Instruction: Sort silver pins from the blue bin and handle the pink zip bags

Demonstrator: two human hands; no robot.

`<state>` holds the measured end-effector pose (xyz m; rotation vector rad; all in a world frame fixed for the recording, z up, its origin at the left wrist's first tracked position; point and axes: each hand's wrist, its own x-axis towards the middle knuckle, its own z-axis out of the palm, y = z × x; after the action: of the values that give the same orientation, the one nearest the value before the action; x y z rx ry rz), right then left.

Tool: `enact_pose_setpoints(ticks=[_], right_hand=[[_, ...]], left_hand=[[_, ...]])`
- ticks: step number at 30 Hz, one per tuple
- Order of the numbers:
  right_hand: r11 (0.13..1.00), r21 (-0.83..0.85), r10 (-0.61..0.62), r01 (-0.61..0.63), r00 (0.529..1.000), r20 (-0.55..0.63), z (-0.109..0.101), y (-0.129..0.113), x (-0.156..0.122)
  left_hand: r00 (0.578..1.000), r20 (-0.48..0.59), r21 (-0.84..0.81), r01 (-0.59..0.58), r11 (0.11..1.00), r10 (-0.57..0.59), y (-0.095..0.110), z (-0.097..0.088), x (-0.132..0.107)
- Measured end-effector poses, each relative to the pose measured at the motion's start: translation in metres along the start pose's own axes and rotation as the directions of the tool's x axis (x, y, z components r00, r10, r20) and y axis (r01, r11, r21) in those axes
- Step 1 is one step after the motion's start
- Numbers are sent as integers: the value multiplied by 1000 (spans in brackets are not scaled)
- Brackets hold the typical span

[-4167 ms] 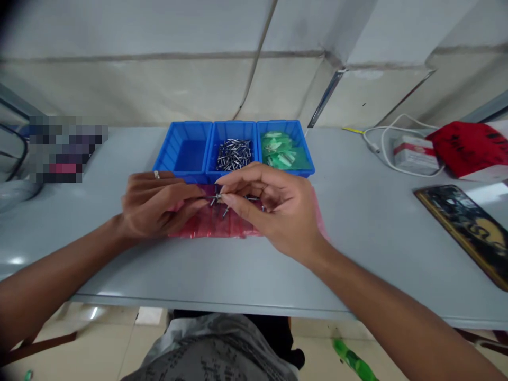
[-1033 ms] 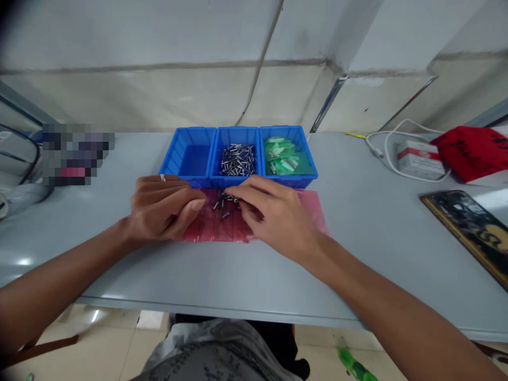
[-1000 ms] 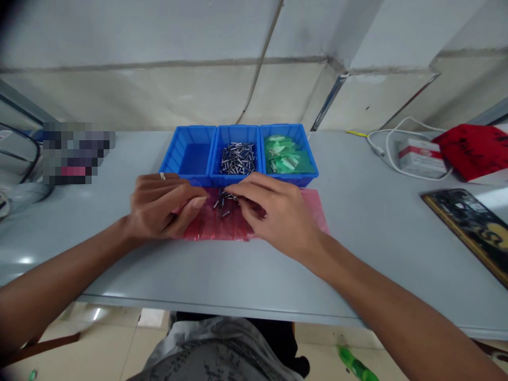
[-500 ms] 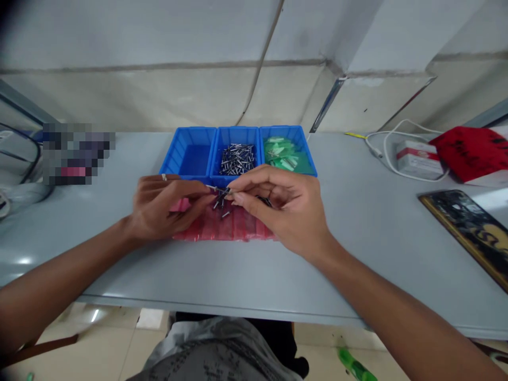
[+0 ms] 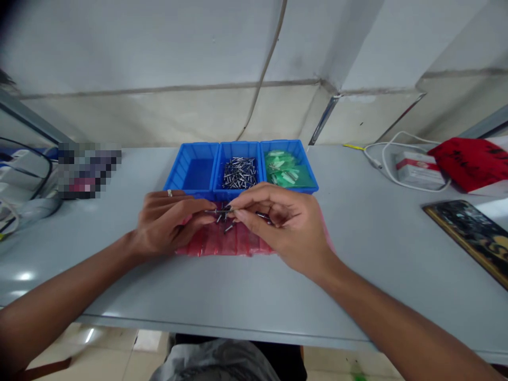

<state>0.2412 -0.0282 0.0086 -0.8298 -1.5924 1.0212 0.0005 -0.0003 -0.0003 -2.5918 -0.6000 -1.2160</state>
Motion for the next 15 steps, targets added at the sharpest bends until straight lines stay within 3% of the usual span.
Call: enact_pose_setpoints(ticks=[10, 15], right_hand=[[1000, -13, -13, 13, 1000, -10, 3, 0, -2], [1000, -28, 13, -13, 1000, 2, 2, 1, -1]], left_hand=[[1000, 5, -36, -14, 999, 15, 3, -1, 0], [998, 59, -9, -11, 1000, 12, 2, -1, -1]])
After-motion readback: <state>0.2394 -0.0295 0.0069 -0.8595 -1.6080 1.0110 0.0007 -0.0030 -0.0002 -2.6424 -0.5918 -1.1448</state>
